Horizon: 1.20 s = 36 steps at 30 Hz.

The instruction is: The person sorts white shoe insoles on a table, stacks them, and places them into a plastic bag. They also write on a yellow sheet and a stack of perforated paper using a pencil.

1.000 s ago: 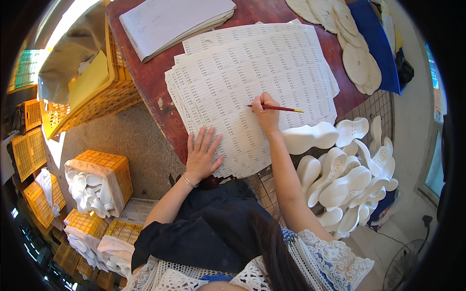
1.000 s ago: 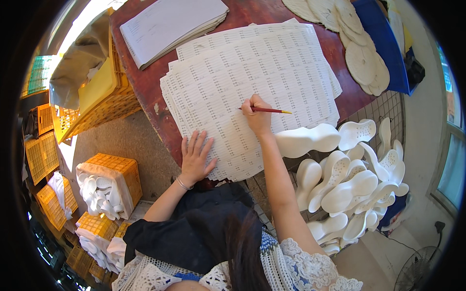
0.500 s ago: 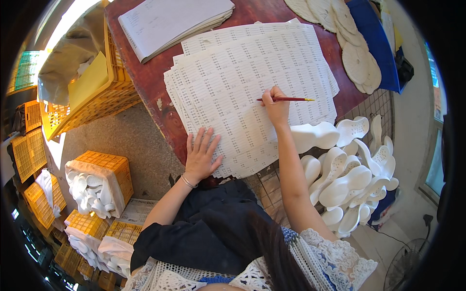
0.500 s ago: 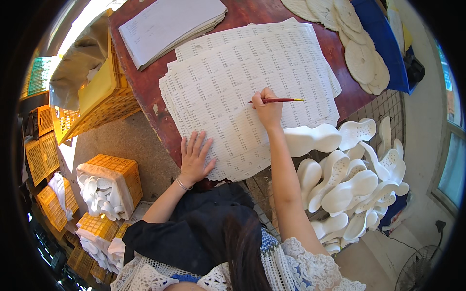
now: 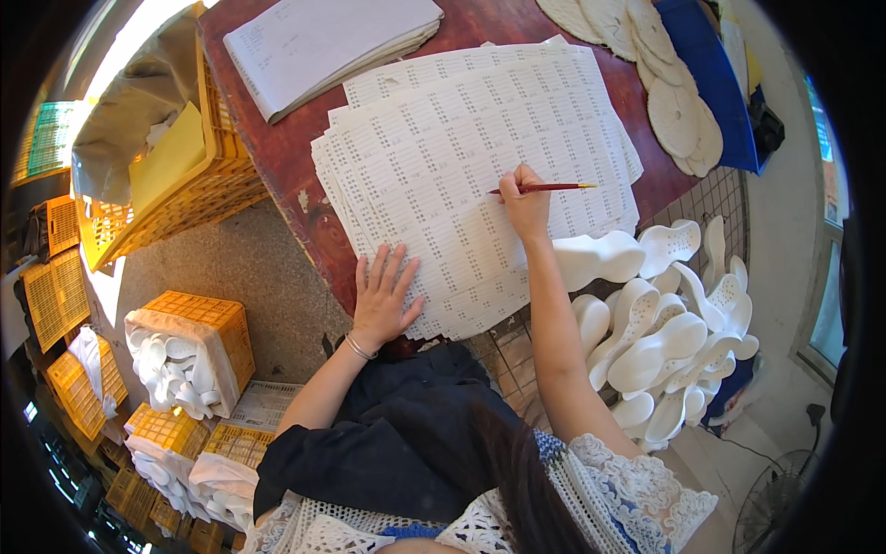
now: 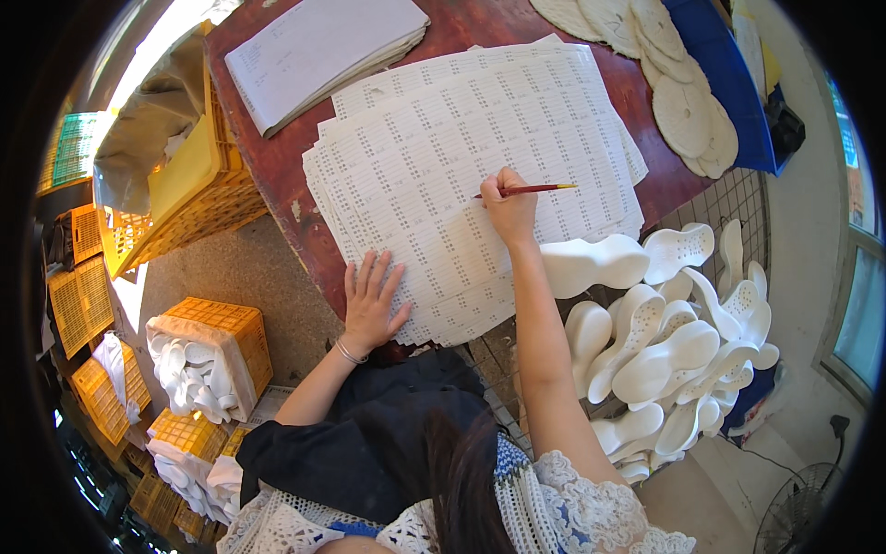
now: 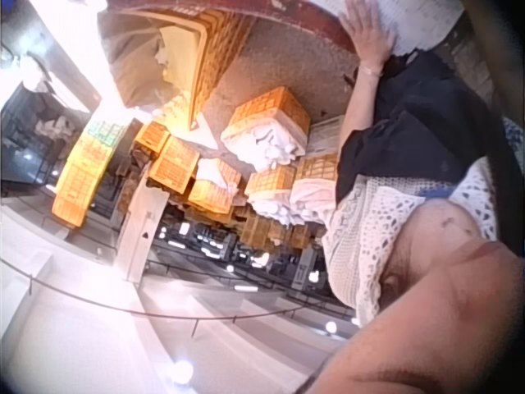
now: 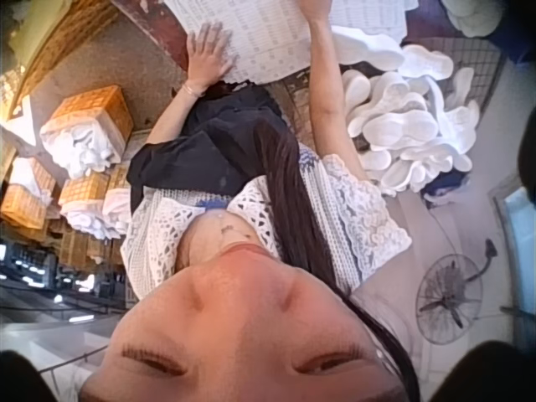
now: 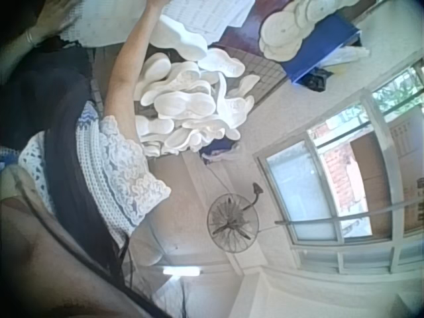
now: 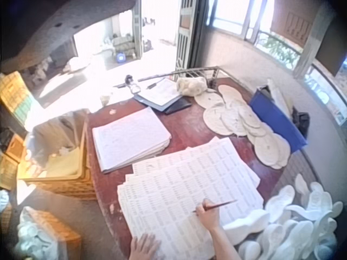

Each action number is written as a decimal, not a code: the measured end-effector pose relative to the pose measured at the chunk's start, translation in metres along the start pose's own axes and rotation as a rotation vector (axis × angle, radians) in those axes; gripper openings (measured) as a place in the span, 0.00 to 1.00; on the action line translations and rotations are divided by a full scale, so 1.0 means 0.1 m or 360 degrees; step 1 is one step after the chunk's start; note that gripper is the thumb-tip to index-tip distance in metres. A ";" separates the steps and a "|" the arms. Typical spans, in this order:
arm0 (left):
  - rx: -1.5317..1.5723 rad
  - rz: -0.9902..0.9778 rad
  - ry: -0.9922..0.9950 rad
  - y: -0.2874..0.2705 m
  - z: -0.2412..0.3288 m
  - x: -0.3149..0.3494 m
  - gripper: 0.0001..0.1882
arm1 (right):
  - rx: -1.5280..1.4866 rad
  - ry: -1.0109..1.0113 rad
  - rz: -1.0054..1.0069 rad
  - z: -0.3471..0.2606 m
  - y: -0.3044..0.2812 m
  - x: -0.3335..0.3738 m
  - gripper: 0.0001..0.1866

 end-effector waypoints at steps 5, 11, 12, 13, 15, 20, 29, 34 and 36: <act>-0.0001 -0.0002 -0.0001 0.00 0.00 0.00 0.35 | -0.0008 -0.0047 -0.0010 0.02 -0.02 -0.03 0.16; -0.0021 -0.0013 -0.0013 0.00 0.00 0.00 0.35 | 0.0102 -0.0099 0.0091 -0.02 -0.04 -0.01 0.16; -0.0020 -0.0015 -0.0013 0.00 0.01 0.00 0.35 | 0.0068 -0.0065 0.0029 -0.02 -0.02 -0.02 0.16; -0.0019 -0.0018 -0.0013 0.00 0.01 0.00 0.35 | 0.0040 -0.0065 0.0041 -0.04 -0.04 -0.02 0.15; -0.0023 -0.0029 -0.0022 0.00 0.01 0.00 0.35 | 0.0027 -0.0014 0.0011 -0.07 -0.09 -0.05 0.15; -0.0042 -0.0004 -0.0011 -0.01 0.01 0.00 0.35 | 0.0015 0.0145 0.0144 -0.06 -0.45 -0.25 0.15; -0.0019 -0.0026 0.0008 -0.01 0.02 -0.01 0.36 | 0.0035 0.0027 -0.0115 0.03 -0.28 -0.33 0.17; -0.0042 -0.0017 0.0021 0.00 0.02 -0.01 0.36 | 0.0029 0.0034 -0.0110 0.04 -0.30 -0.32 0.16; -0.0044 -0.0019 0.0018 0.00 0.02 -0.01 0.36 | 0.0047 0.0011 -0.0107 0.03 -0.30 -0.33 0.16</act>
Point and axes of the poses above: each hand's wrist, its own x-axis away from the middle knuckle, its own y-axis out of the palm, z = x × y, the point moved 9 cm from there along -x, towards the middle knuckle, and after that the axes turned 3 degrees about -x, right-handed, at the moved point
